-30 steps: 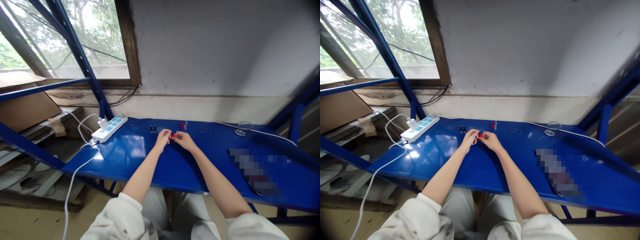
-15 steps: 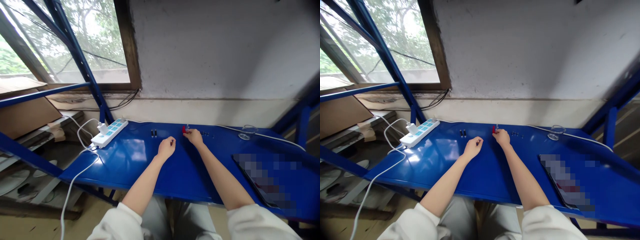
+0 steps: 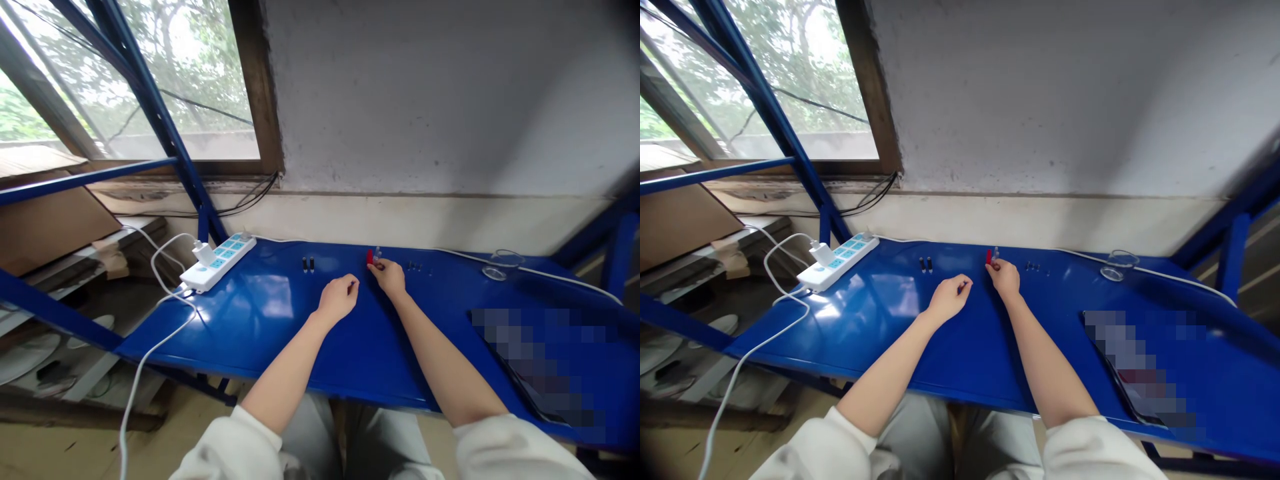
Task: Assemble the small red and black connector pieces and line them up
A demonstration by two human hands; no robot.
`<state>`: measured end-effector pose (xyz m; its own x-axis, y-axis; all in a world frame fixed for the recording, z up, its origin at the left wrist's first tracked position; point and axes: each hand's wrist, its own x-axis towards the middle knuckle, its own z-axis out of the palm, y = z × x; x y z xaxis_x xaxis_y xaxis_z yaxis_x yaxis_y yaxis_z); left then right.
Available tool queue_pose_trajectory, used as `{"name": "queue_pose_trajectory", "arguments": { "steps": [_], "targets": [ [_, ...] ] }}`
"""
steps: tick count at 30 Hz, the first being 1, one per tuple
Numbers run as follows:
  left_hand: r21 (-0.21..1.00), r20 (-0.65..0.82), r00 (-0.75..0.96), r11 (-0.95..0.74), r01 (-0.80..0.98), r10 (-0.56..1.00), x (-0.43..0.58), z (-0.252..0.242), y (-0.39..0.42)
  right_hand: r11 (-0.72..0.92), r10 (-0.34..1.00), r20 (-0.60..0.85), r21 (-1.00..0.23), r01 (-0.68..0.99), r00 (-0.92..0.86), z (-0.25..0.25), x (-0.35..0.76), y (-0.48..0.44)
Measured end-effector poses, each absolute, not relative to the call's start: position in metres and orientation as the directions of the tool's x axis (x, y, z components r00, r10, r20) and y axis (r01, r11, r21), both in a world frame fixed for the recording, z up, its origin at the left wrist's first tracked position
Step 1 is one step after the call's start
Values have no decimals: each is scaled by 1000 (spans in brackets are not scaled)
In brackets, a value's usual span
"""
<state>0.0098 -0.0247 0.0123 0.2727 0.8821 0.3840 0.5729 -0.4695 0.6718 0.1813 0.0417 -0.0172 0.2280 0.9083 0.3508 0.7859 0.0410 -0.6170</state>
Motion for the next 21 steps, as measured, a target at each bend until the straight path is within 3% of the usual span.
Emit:
{"name": "queue_pose_trajectory", "arguments": {
  "steps": [21],
  "targets": [
    [616,376,305,-482,623,875,9,5,-22,-133,934,213,-539,832,287,-11,190,40]
  ]
}}
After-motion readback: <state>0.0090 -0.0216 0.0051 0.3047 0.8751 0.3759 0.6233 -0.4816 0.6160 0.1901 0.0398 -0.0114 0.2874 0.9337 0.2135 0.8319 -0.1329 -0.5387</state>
